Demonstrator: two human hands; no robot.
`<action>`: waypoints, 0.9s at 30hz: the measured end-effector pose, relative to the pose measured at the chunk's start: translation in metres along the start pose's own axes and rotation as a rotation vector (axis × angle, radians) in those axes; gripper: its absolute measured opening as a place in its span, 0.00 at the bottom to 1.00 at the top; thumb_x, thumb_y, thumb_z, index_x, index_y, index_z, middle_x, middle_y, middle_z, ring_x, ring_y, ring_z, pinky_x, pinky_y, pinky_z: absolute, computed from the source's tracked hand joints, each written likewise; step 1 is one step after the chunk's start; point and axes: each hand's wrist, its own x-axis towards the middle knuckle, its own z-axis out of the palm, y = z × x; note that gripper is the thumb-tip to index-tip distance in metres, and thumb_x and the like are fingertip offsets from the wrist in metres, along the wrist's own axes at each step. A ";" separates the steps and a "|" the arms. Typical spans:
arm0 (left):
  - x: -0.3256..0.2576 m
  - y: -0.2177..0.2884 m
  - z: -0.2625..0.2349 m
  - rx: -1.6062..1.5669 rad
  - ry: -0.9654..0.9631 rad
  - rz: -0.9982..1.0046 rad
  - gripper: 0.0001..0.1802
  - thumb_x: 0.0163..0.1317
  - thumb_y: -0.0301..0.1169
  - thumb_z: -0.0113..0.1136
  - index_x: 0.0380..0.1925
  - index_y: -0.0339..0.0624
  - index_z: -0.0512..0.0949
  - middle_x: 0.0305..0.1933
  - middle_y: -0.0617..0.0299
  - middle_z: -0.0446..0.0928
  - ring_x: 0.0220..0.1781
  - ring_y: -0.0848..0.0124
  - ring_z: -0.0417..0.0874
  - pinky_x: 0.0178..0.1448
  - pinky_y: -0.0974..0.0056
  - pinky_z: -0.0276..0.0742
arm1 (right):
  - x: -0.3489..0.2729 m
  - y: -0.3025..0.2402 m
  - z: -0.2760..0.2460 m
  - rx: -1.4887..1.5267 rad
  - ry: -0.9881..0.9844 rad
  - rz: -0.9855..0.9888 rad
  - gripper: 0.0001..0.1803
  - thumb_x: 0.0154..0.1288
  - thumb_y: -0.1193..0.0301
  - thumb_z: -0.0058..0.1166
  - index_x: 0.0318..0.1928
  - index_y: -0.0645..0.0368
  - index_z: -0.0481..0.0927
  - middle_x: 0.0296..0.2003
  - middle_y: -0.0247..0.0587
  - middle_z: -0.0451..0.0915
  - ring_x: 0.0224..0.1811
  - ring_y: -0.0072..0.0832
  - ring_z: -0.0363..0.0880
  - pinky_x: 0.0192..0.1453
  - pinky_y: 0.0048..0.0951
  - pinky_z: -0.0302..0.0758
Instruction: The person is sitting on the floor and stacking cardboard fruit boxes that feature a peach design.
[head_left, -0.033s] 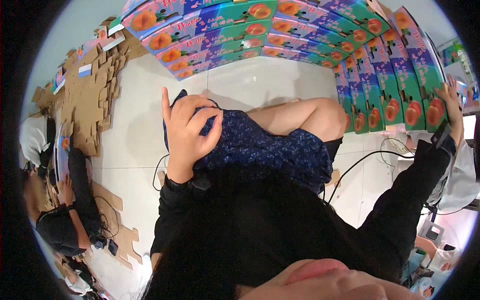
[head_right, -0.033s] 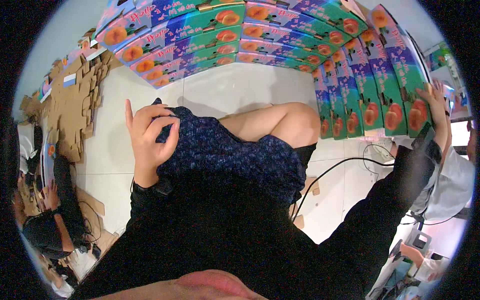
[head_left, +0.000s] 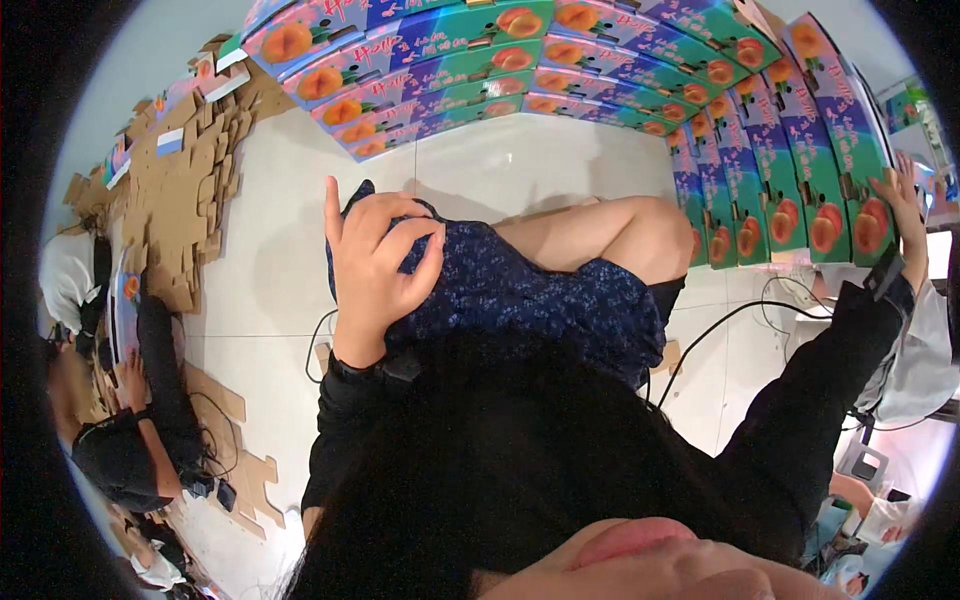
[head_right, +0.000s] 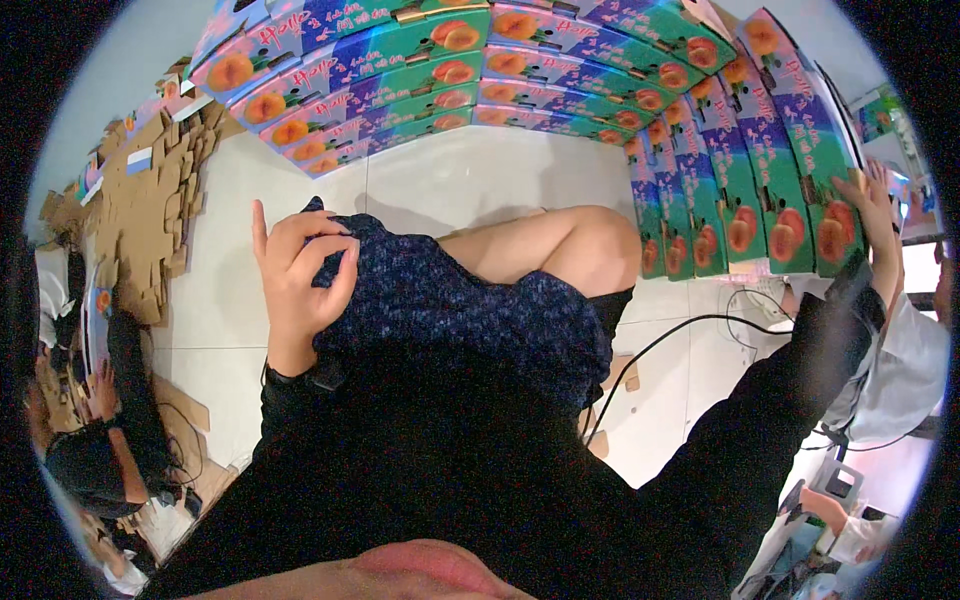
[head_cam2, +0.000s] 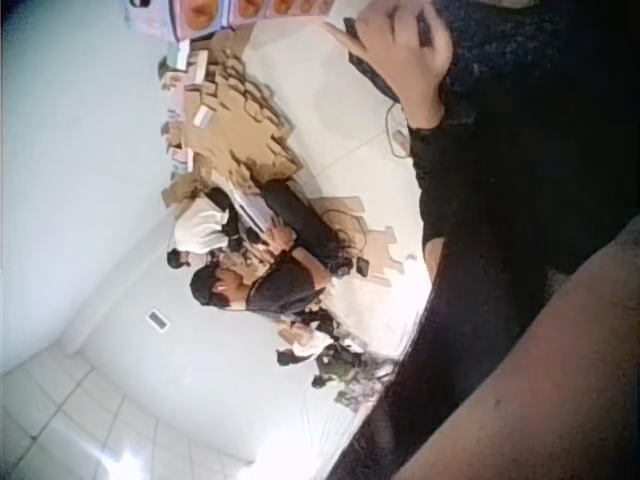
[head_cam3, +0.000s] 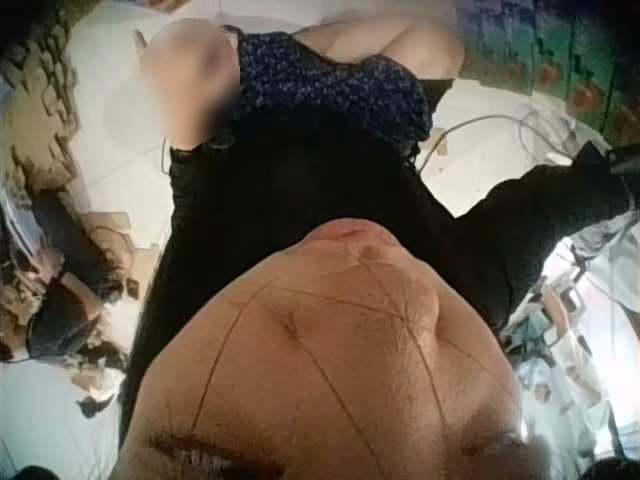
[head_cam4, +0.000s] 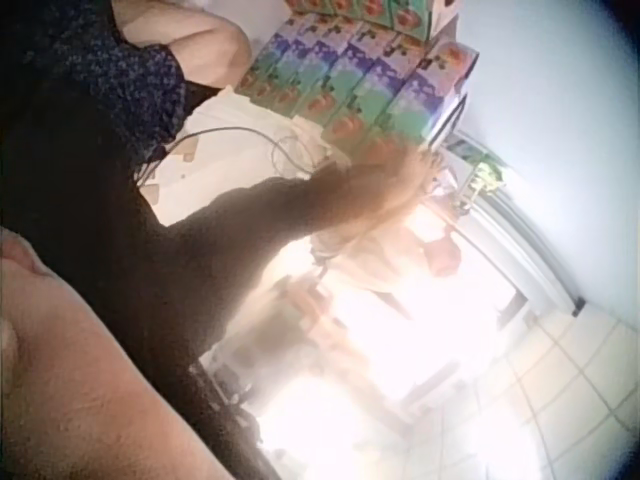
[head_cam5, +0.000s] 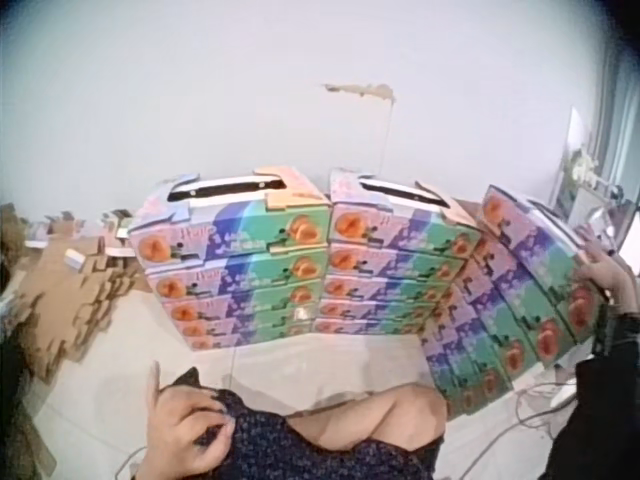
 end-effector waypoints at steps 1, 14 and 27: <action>0.000 -0.003 0.003 -0.004 -0.002 0.003 0.06 0.44 0.28 0.65 0.22 0.51 0.77 0.34 0.69 0.77 0.43 0.68 0.79 0.74 0.45 0.44 | -0.002 0.001 0.000 0.007 0.004 0.003 0.36 0.58 0.64 0.58 0.67 0.53 0.63 0.62 0.44 0.68 0.61 0.34 0.69 0.62 0.32 0.67; -0.010 -0.039 0.047 -0.079 -0.170 -0.086 0.04 0.48 0.27 0.65 0.24 0.47 0.78 0.32 0.65 0.78 0.40 0.66 0.79 0.69 0.46 0.57 | -0.003 0.007 0.010 0.016 0.011 0.017 0.36 0.58 0.56 0.53 0.65 0.57 0.65 0.61 0.49 0.69 0.61 0.38 0.69 0.61 0.33 0.66; -0.034 -0.084 0.097 -0.166 -0.458 -0.269 0.08 0.52 0.34 0.63 0.26 0.42 0.80 0.30 0.57 0.80 0.36 0.56 0.80 0.41 0.57 0.73 | -0.005 0.011 0.012 0.007 0.018 0.054 0.38 0.58 0.48 0.49 0.63 0.60 0.67 0.60 0.53 0.70 0.61 0.43 0.69 0.61 0.35 0.66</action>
